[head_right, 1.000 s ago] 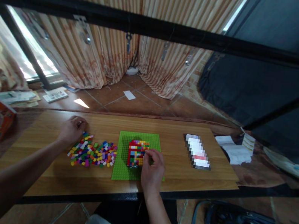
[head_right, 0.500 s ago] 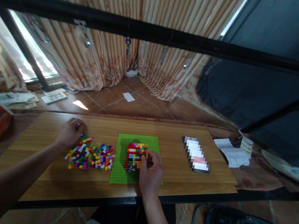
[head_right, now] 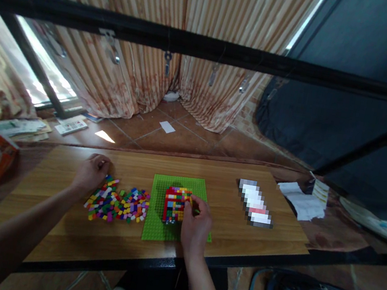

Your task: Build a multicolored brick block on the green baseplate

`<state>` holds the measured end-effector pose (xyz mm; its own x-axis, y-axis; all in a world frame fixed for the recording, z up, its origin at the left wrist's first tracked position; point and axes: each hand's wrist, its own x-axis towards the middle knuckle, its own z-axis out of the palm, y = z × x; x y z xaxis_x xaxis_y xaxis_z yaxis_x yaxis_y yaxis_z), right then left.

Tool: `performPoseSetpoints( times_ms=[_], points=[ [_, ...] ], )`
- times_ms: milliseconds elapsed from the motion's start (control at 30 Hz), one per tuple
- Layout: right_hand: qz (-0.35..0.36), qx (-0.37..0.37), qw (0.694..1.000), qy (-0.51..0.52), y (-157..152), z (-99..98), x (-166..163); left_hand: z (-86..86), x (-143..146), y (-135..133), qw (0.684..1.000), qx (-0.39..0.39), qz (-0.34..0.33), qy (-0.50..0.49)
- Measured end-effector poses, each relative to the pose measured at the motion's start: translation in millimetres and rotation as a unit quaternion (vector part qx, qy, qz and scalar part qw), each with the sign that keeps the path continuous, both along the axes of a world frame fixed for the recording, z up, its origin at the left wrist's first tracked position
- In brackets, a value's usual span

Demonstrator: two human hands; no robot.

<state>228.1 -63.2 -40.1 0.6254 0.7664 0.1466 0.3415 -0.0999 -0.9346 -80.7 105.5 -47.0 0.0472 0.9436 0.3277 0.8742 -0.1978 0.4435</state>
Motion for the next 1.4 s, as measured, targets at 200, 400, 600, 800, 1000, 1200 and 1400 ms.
performPoseSetpoints(
  times_ms=[200,400,600,800,1000,1200,1400],
  points=[
    [0.002,-0.006,1.000,0.024,5,-2.3,3,-0.4,0,0,1.000,0.006,0.002,0.009],
    [-0.003,0.001,1.000,0.029,4,-0.2,0,-0.2,1,-3,1.000,0.004,0.010,0.007],
    [0.014,-0.020,0.999,0.033,-6,2.3,7,-2.1,1,-4,1.000,0.019,-0.006,0.001],
    [0.029,-0.006,0.993,-0.116,-42,17.5,-10,-4.9,1,-4,1.000,0.016,-0.002,-0.009],
    [0.181,0.066,0.947,-0.257,-53,28.3,-44,-7.5,2,-5,1.000,0.005,0.003,-0.003],
    [0.308,0.017,0.903,-0.298,-36,15.3,-67,-6.0,3,-7,1.000,0.007,0.002,-0.009],
    [0.292,-0.041,0.892,-0.342,-26,-1.3,-87,-6.4,2,-6,1.000,0.002,0.001,-0.008]
  ],
)
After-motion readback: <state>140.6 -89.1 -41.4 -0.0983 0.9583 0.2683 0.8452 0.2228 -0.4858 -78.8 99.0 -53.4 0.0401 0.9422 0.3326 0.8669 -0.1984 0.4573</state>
